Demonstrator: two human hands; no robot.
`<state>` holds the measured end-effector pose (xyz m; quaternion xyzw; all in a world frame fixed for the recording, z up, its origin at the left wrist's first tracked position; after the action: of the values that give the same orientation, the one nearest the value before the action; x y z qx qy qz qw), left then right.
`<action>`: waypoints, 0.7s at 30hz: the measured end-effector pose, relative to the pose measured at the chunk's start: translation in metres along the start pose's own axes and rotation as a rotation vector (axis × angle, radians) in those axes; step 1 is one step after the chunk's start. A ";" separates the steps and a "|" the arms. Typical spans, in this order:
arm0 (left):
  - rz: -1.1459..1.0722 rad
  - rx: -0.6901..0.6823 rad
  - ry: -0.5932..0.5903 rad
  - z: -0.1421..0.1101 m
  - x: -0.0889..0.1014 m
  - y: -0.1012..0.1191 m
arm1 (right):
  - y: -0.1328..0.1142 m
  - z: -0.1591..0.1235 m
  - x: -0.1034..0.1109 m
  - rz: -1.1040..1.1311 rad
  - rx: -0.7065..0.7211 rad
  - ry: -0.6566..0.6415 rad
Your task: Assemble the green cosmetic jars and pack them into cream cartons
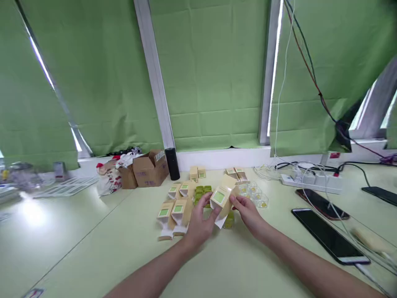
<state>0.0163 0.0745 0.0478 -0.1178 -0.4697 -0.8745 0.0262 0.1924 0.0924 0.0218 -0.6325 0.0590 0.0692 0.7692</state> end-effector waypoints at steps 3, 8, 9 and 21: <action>-0.034 0.026 -0.010 0.001 -0.003 -0.001 | 0.000 -0.001 -0.002 -0.024 0.017 -0.025; -0.246 0.117 0.000 0.004 -0.006 -0.002 | -0.008 -0.005 -0.008 0.017 0.063 -0.086; -0.287 0.136 0.012 0.005 -0.006 -0.002 | -0.009 -0.007 -0.010 0.035 0.070 -0.105; -0.567 0.301 0.002 0.004 -0.009 -0.013 | -0.003 -0.006 -0.008 0.030 0.031 -0.129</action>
<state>0.0240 0.0844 0.0371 0.0238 -0.6079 -0.7678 -0.2009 0.1854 0.0855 0.0245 -0.6139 0.0200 0.1205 0.7799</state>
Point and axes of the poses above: each hand's wrist, its own z-axis towards the middle knuckle, its own x-axis out of the back of the hand, y = z × x, the point moved 9 cm from there along z, towards the middle knuckle
